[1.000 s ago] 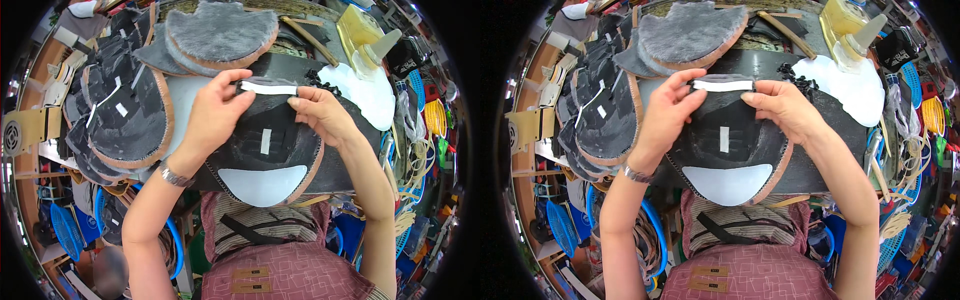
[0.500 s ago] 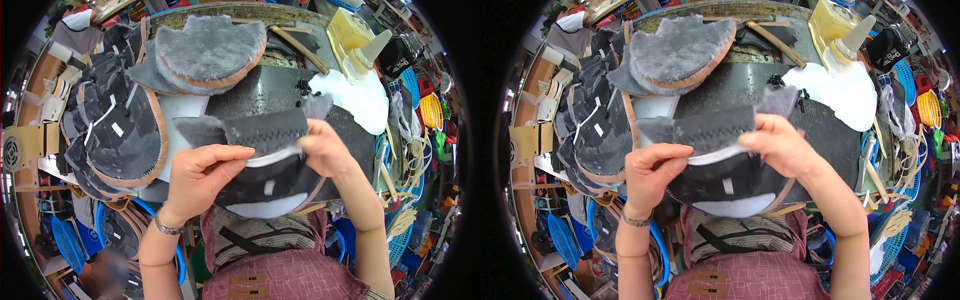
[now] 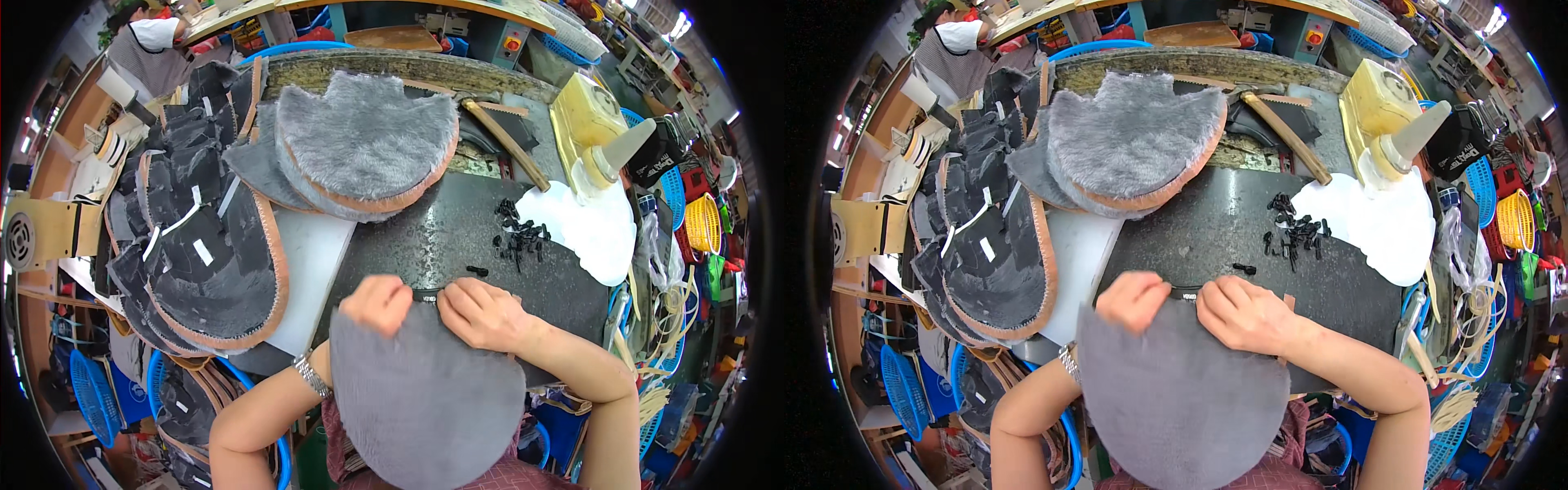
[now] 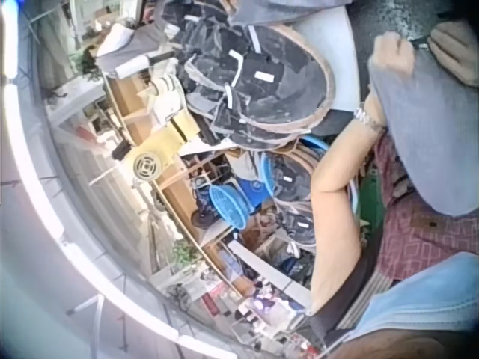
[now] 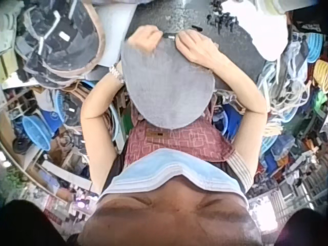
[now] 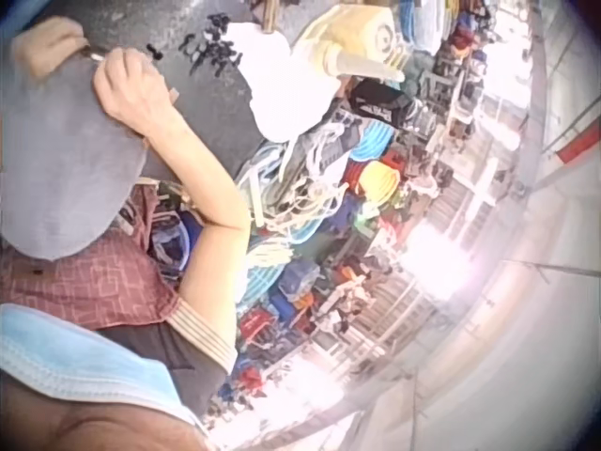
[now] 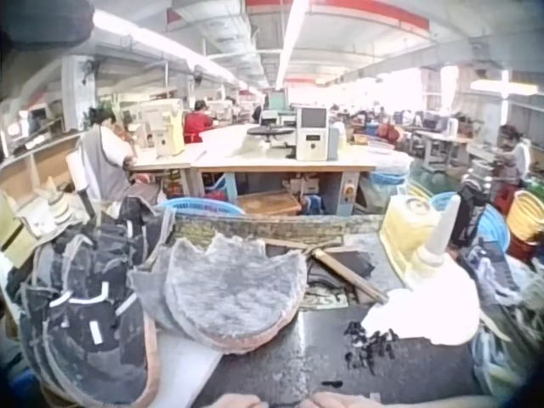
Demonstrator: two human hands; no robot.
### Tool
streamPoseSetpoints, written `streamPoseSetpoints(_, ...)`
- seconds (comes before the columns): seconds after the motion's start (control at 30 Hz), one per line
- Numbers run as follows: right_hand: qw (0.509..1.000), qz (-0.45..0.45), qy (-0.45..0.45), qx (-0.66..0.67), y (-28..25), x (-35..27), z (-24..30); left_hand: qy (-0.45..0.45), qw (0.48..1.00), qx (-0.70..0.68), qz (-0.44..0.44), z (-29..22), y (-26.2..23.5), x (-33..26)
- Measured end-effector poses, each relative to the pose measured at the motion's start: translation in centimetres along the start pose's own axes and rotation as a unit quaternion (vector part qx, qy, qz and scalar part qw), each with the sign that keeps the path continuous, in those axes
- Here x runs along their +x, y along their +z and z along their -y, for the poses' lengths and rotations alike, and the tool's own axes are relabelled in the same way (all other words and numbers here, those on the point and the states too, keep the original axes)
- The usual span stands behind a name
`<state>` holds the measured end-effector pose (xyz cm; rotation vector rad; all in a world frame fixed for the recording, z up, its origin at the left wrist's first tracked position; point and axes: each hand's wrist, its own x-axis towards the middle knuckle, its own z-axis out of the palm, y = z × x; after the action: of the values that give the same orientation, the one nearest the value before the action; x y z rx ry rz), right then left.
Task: The person assembles shoe parts by hand, using a hammer to secure components and attaching elastic bands and white plastic pieces to the shoe uppers. The person repeatedly picks up parts, aligns them, and hammers them into place on a workbench in a factory setting.
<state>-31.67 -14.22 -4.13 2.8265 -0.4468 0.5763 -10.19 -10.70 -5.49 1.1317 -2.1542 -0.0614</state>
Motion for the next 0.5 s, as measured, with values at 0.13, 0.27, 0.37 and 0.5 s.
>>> streamPoseSetpoints(0.13, 0.998, -0.013, -0.025, -0.052, -0.1, -0.1, 0.0, 0.131, 0.971, 0.197, 0.039, -0.2, 0.5, -0.7)
streamPoseSetpoints(0.27, 1.0, -0.005, 0.011, -0.015, 1.1, -0.5, 0.0, 0.211, 0.931, 0.27, 0.125, -0.4, -0.6, 0.0)
streamPoseSetpoints(0.37, 0.998, 0.052, -0.012, -0.021, 0.3, -0.1, -0.1, 0.25, 0.9, 0.298, 0.198, -0.5, -1.3, 0.6)
streamPoseSetpoints(0.5, 0.994, 0.082, -0.054, -0.045, -0.1, 0.4, -0.1, 0.274, 0.885, 0.272, 0.261, 0.0, -2.1, 0.6)
